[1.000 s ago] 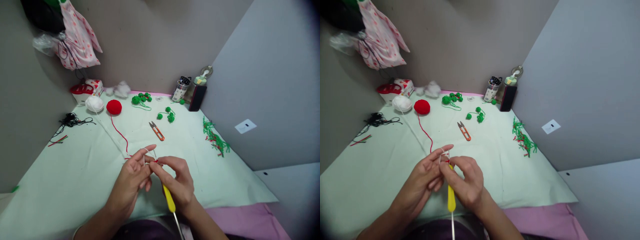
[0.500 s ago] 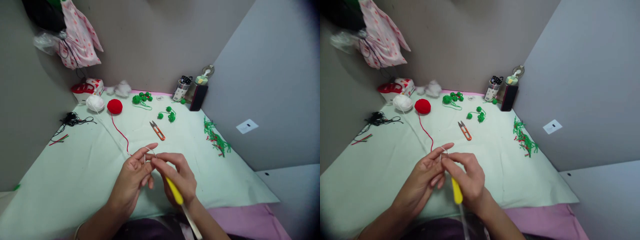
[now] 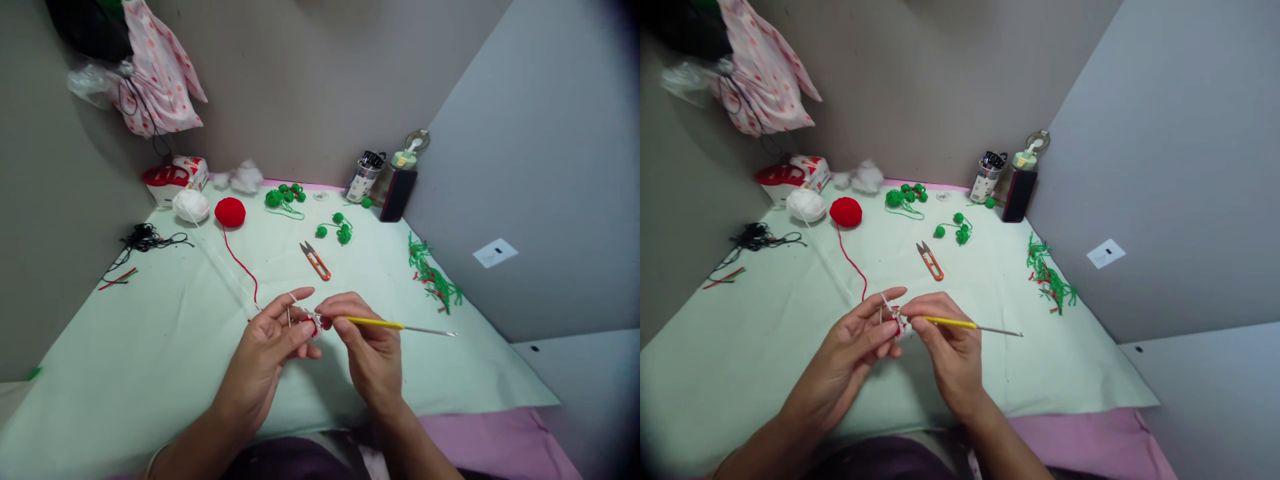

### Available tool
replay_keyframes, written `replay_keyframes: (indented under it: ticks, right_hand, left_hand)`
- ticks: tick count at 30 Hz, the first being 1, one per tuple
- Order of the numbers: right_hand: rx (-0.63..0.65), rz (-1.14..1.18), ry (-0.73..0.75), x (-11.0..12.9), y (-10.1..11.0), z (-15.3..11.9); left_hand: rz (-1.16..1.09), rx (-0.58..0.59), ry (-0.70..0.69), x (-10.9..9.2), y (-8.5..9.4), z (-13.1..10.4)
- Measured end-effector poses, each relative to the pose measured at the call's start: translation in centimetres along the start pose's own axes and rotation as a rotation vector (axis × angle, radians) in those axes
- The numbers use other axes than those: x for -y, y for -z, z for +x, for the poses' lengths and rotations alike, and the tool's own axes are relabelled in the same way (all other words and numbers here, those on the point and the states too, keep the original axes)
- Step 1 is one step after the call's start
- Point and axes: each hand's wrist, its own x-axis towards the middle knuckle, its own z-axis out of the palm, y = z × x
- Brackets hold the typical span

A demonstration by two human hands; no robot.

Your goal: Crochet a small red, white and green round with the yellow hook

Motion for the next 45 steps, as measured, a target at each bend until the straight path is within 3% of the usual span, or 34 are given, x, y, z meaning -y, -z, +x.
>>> replay_keyframes:
  ticks: [5, 9, 12, 18, 28, 33, 40, 45]
  right_hand:
    - [-0.008, 0.122, -0.051, -0.4, 0.2, -0.1]
    - [-0.101, 0.285, -0.204, -0.3, 0.4, 0.5]
    - [-0.064, 0.391, -0.280, -0.2, 0.3, 0.6]
    - [-0.009, 0.089, -0.062, -0.5, 0.0, -0.2]
    - [-0.016, 0.160, -0.064, -0.7, 0.1, -0.3]
    - [-0.141, 0.201, -0.088, -0.5, 0.0, -0.2]
    - [-0.065, -0.080, 0.100, 0.4, -0.3, -1.2]
    - [-0.100, -0.071, 0.109, 0.6, -0.4, -1.2]
  left_hand:
    - [-0.048, 0.034, 0.110, -0.7, 0.1, -0.2]
    - [-0.122, 0.078, 0.222, -1.1, 0.4, -0.1]
    - [-0.092, 0.086, 0.181, -0.9, 0.3, 0.0]
    - [0.171, 0.013, -0.068, 0.4, 0.3, 0.0]
    - [0.087, 0.024, -0.015, 0.0, 0.2, 0.2]
    - [0.102, -0.007, -0.019, -0.2, 0.4, 0.2]
    - [0.098, -0.020, -0.034, -0.3, 0.4, 0.2]
    - [0.085, -0.037, -0.049, -0.2, 0.4, 0.2]
